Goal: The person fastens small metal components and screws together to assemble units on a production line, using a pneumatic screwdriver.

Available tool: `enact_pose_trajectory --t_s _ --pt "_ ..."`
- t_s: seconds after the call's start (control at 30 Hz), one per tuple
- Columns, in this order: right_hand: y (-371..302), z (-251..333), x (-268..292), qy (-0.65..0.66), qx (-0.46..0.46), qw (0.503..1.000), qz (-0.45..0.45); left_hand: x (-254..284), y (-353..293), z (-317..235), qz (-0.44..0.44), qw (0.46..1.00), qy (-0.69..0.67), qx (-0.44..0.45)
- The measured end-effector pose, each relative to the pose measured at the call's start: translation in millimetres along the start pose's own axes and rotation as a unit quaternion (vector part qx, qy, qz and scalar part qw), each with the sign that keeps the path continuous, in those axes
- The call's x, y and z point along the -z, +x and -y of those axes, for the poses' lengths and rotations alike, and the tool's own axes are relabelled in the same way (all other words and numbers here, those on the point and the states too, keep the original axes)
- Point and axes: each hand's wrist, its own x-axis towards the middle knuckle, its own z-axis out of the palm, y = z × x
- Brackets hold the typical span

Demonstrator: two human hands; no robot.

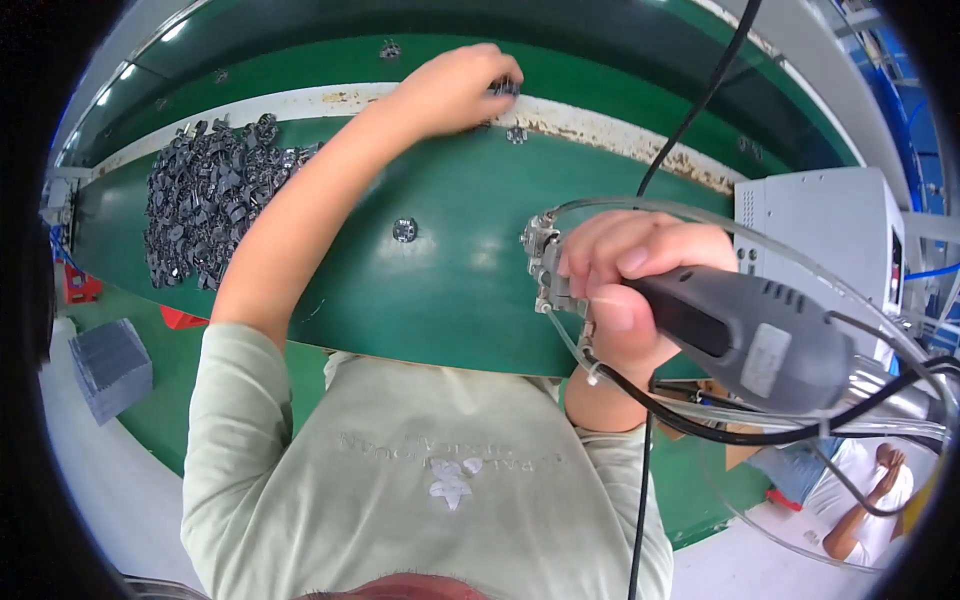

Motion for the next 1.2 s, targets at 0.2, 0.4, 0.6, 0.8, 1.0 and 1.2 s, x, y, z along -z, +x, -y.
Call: enact_pose_trajectory --t_s 0.2,0.4,0.6,0.8,1.0,1.2 --pt "6 0 5 0.022 -0.013 0.999 0.047 5 -116 -72 0.070 0.995 -0.051 -0.040" --pt "0 -10 -12 0.033 -0.028 0.999 0.016 -2 -132 -65 0.005 0.994 -0.101 -0.040" --pt "3 -17 -17 0.040 -0.027 0.999 0.015 -7 -133 -55 0.000 0.992 -0.109 -0.062" --pt "3 -19 -18 0.028 -0.029 0.999 0.010 -8 -133 -54 -0.002 0.991 -0.121 -0.063" --pt "0 -21 -18 0.000 -0.036 0.999 0.033 -8 -133 -54 0.000 0.991 -0.119 -0.067" --pt "7 -17 -20 -0.023 -0.035 0.997 0.069 -9 -133 -54 0.004 0.991 -0.119 -0.061"
